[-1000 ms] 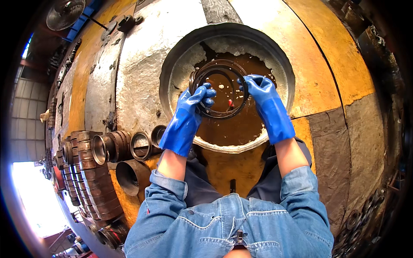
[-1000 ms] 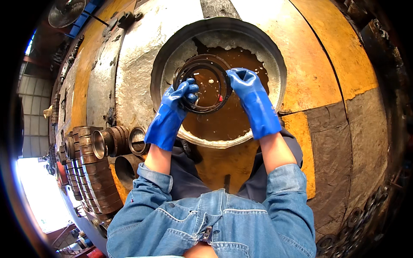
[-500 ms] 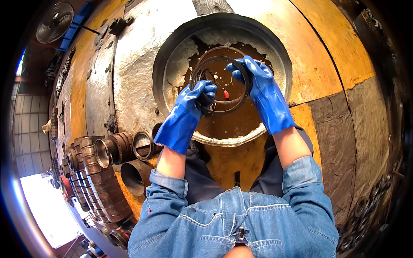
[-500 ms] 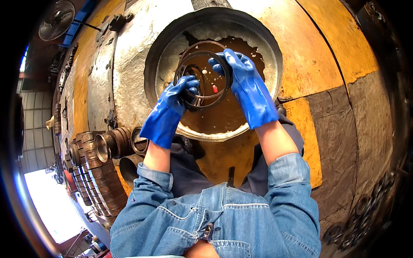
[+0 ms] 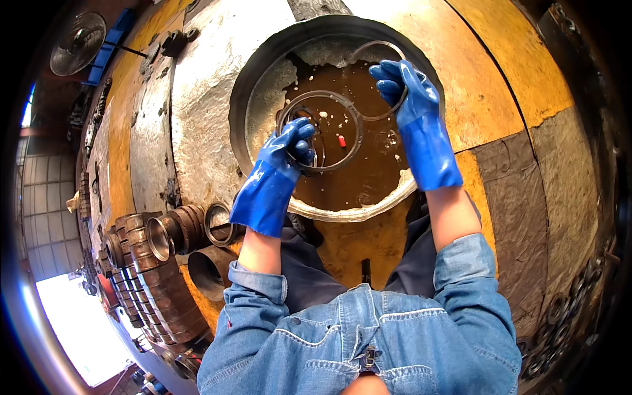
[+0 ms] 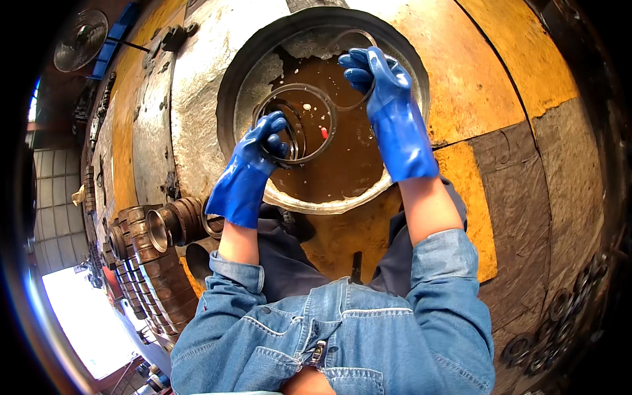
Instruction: The person cleans metal rings and components by scrubbing them with a brush inside a tub containing dark liquid. They then lift the rings out of the liquid and place them into a nearby container on the floor.
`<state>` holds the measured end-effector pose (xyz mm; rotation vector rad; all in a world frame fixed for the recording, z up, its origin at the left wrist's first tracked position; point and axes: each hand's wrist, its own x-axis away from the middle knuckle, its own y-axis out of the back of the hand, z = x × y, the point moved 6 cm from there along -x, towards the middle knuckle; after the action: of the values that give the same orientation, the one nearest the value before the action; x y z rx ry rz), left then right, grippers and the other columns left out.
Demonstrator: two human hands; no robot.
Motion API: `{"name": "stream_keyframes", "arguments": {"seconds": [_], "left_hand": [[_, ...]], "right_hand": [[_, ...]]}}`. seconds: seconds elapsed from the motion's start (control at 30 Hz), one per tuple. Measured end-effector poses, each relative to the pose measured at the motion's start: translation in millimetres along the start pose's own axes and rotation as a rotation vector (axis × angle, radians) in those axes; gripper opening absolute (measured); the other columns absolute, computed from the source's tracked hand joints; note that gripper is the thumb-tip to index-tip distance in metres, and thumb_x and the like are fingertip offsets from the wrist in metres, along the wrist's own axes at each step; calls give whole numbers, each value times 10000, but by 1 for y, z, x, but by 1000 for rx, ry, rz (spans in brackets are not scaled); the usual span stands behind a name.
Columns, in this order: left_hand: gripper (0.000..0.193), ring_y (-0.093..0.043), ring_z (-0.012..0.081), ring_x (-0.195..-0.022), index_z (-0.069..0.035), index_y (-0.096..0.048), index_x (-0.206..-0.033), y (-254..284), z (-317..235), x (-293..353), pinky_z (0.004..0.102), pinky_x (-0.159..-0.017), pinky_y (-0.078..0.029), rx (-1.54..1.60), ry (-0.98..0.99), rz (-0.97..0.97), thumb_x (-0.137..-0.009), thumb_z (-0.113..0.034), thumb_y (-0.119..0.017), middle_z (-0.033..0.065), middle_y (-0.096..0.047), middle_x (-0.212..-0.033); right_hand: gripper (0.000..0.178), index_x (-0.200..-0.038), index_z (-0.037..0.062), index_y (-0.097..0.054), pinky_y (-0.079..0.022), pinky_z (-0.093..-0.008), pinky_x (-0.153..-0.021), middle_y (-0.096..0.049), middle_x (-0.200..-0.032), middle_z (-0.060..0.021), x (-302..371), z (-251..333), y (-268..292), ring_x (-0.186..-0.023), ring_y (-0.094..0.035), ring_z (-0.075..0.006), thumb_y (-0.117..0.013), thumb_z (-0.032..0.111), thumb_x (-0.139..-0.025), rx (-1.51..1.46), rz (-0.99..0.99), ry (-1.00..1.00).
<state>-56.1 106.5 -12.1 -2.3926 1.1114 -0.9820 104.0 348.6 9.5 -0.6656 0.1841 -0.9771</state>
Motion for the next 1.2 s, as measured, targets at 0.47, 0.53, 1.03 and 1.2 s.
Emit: {"name": "stream_keyframes", "arguments": {"seconds": [0.47, 0.53, 1.03, 1.2], "left_hand": [[457, -542, 18, -516, -9, -624, -1427, -40, -37, 8, 273, -696, -486, 686, 40, 824, -1146, -316, -434, -96, -760, -865], [455, -542, 20, -511, 5, -629, -1414, -48, -34, 6, 267, -682, -485, 720, 47, 863, -1137, -311, -455, -91, -758, -852], [355, -745, 233, -944, 30, -605, -1368, 6, 15, -10, 351, -842, -638, -138, -64, -177, -1034, -87, -635, 189, -737, -1238], [456, -704, 313, -1201, 54, -498, -1481, -11, 5, -2, 434, -1042, -614, 149, -12, 15, -1079, -142, -589, 256, -628, -1431]], "right_hand": [[485, -1278, 58, -683, -372, -256, -484, -768, -952, -93, 20, -78, 2, -576, -592, -85, -624, 487, -1059, 192, 32, -653], [593, -1370, 49, -653, -397, -274, -522, -785, -1011, -124, 31, -94, -9, -672, -651, -136, -546, 550, -1072, -96, 281, -955], [361, -1240, -9, -723, -424, -207, -531, -804, -1044, -167, 38, -43, -27, -645, -662, -92, -643, 287, -1049, 130, 298, -476], [326, -1204, 17, -747, -431, -232, -481, -801, -987, -160, 24, -50, -3, -513, -573, -84, -671, 280, -1028, 64, 160, -495]]}}
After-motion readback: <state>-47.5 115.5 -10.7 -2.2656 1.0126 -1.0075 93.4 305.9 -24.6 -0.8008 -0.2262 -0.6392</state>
